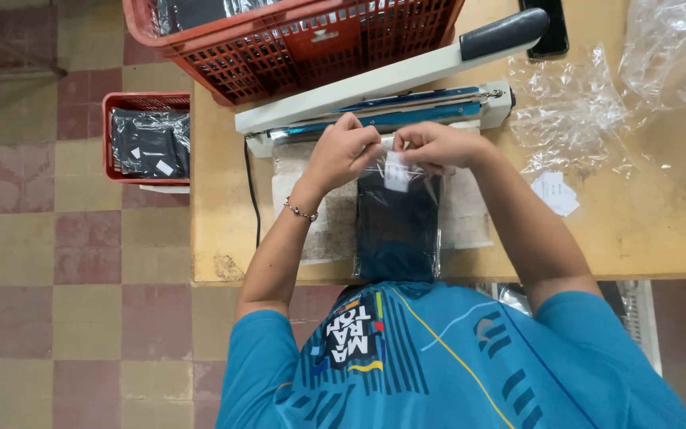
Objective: Sealing black rectangular items inside plastic bags using a manual heat sealer
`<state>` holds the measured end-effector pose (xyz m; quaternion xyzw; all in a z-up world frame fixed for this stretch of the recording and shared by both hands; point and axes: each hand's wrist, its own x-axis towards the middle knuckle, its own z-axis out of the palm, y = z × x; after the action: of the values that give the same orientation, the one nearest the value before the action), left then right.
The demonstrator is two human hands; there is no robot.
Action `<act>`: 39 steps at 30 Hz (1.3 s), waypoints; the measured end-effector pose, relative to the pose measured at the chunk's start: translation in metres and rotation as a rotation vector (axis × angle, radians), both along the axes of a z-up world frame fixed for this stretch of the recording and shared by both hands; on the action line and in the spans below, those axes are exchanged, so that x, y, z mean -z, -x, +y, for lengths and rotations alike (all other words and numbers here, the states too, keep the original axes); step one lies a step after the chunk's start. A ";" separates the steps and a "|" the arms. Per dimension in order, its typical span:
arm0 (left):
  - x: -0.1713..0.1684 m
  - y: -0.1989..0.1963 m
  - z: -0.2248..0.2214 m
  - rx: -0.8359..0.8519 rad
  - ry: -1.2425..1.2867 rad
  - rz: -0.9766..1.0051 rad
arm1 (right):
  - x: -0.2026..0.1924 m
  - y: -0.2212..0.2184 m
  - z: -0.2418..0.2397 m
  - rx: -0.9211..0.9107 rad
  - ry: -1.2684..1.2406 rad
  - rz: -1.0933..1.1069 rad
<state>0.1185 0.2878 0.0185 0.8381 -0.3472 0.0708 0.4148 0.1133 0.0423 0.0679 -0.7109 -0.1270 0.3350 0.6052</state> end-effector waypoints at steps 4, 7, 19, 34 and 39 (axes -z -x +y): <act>0.000 -0.002 -0.003 -0.048 -0.234 -0.360 | 0.015 -0.014 0.002 -0.357 0.165 0.142; -0.002 0.004 -0.010 -0.045 -0.255 -0.438 | 0.054 -0.009 0.024 -0.561 0.491 0.001; 0.041 -0.020 0.016 0.061 -0.494 0.039 | 0.054 -0.002 -0.045 -0.351 1.051 -0.476; -0.196 0.134 0.070 0.353 -0.304 -0.085 | -0.116 0.117 -0.078 -0.373 0.541 -1.140; -0.206 0.163 0.088 0.303 -0.199 -0.206 | -0.148 0.136 -0.064 -0.379 0.296 -1.182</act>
<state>-0.0441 0.3763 0.2249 0.8016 -0.5150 0.0583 0.2981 -0.0223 -0.0219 0.2159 -0.8170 -0.5154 0.0017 0.2586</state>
